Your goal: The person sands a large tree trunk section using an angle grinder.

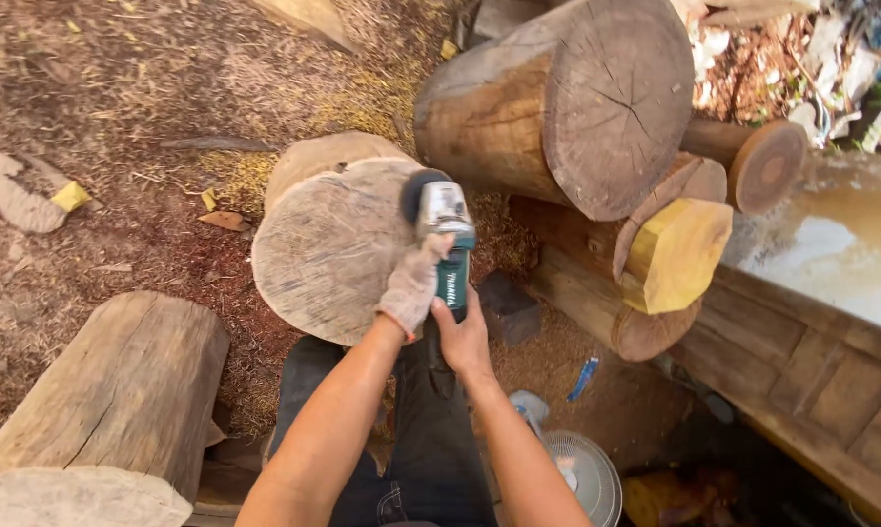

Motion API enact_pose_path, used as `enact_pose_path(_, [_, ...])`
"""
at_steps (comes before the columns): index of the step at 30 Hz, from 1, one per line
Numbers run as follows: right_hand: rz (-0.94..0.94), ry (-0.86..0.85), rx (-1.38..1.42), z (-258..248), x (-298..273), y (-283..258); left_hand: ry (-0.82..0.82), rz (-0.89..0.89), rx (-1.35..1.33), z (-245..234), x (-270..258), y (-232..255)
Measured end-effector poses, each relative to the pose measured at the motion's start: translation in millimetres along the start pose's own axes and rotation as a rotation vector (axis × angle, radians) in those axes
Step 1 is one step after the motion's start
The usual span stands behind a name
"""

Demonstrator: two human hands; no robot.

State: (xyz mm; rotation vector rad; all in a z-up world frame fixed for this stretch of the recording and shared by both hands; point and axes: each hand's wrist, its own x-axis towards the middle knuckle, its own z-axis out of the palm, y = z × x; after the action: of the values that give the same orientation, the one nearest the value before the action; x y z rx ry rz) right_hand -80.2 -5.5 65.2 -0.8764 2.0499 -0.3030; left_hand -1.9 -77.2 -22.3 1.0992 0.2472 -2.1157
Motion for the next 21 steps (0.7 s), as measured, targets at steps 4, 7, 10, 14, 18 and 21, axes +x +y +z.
enact_pose_path(4, [0.173, 0.022, 0.232, -30, -24, 37, 0.0, 0.197, 0.585, -19, 9, -84])
enact_pose_path(7, [0.042, 0.02, 0.094, -37, -54, 63, 0.01, 0.261, 0.778, -23, -25, -107])
enact_pose_path(10, [0.193, 0.028, 0.068, -31, -90, 74, 0.103, 0.009, 0.704, -36, -62, -116])
enact_pose_path(14, [0.203, -0.002, 0.103, -24, -131, 109, 0.147, -0.004, 0.852, -86, -88, -170])
enact_pose_path(18, [0.103, -0.019, 0.119, -22, -160, 139, -0.005, -0.007, 0.524, -89, -112, -186])
enact_pose_path(21, [0.154, -0.057, 0.045, -24, -154, 145, -0.02, 0.061, 0.482, -91, -118, -181])
